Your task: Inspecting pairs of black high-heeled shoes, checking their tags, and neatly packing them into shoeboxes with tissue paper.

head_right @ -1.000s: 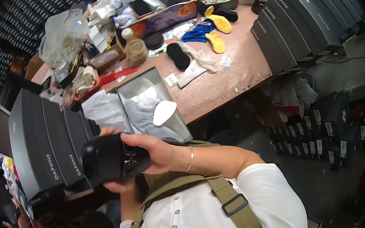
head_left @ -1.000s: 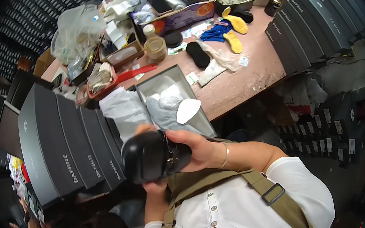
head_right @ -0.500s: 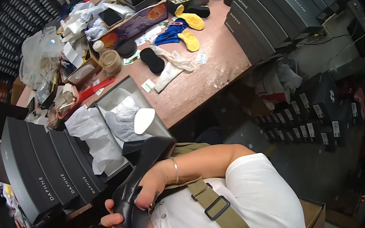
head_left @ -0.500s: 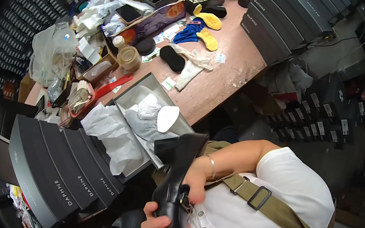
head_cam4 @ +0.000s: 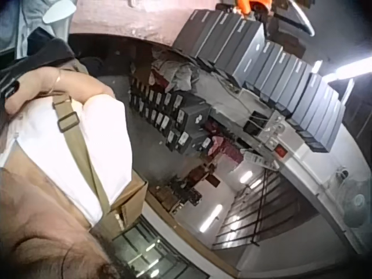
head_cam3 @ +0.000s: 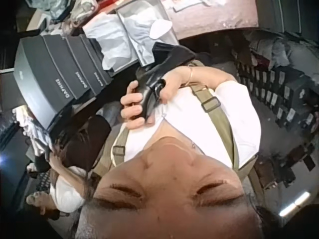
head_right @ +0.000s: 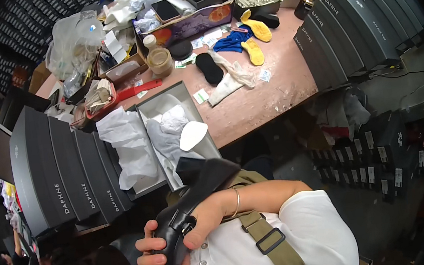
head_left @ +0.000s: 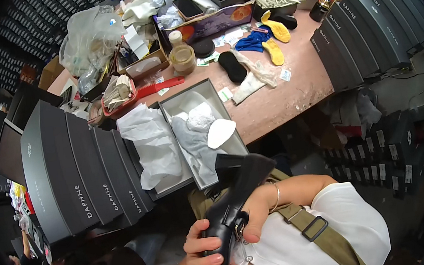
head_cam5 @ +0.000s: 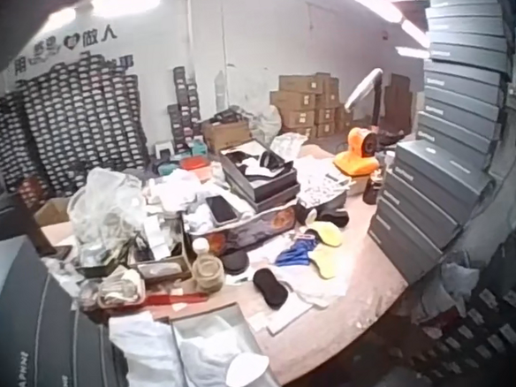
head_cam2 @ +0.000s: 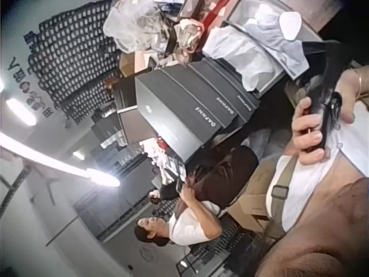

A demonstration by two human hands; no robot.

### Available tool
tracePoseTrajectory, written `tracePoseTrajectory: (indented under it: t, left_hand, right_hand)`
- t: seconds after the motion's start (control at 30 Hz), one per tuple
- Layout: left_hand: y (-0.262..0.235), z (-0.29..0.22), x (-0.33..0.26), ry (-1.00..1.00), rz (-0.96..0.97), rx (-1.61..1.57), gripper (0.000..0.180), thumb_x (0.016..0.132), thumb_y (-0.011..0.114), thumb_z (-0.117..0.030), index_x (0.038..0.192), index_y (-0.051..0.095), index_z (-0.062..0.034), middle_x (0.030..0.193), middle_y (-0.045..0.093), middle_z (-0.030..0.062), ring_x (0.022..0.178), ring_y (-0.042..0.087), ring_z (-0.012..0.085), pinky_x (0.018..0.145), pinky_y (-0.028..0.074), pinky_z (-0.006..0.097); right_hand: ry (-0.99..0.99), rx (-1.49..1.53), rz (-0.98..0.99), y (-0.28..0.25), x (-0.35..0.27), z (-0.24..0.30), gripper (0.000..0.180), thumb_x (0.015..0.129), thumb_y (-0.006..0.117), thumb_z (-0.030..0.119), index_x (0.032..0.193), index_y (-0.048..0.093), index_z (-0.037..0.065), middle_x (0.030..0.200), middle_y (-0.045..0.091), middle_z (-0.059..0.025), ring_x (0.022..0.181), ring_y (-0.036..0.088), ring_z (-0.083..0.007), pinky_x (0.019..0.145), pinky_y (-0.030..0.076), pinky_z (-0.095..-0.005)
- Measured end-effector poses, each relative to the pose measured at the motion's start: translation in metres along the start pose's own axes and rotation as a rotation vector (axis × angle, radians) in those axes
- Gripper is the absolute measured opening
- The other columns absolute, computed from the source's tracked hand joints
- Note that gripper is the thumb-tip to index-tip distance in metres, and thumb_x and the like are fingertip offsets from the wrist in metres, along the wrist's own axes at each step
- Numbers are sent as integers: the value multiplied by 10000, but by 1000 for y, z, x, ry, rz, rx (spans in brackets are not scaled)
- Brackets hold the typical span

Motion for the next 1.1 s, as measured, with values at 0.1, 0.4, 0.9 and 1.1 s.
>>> tracePoseTrajectory:
  t: [0.1,0.4,0.9,1.1]
  left_hand:
    - [1,-3,16,-106,158,96,259,834,689,-332,1012,524,-241,981,494,-5,826,569,221,819,529,554]
    - [-5,23,12,-488,225,-64,347,863,572,-285,1124,418,-117,1092,468,139,972,563,331,869,505,564]
    - [-24,34,24,-571,159,-6,311,826,541,-259,1056,434,-79,1032,462,151,902,547,291,812,500,524]
    - [-97,110,24,-1411,-21,-156,296,887,488,-168,1118,485,18,1015,557,168,934,594,260,858,517,418]
  right_hand:
    - [-15,-61,-212,-9,-7,-8,390,908,644,334,1106,590,3,1031,633,-59,972,567,-138,849,469,-278]
    - [-230,378,-539,0,-21,-24,701,893,587,531,1306,459,-22,1264,540,-76,1121,502,-145,957,407,-274]
    - [338,-426,-629,-21,-19,-4,492,945,533,466,1072,570,-8,940,590,-27,869,512,-141,789,450,-301]
    - [167,-1554,-814,-27,-62,39,377,817,713,224,1136,615,49,1062,636,-181,947,629,-334,831,501,-378]
Point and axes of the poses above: each hand's wrist, its own x-axis towards the middle knuckle, its own y-axis out of the palm, z = x × y, the point moved 3 cm from there along x, towards the middle knuckle
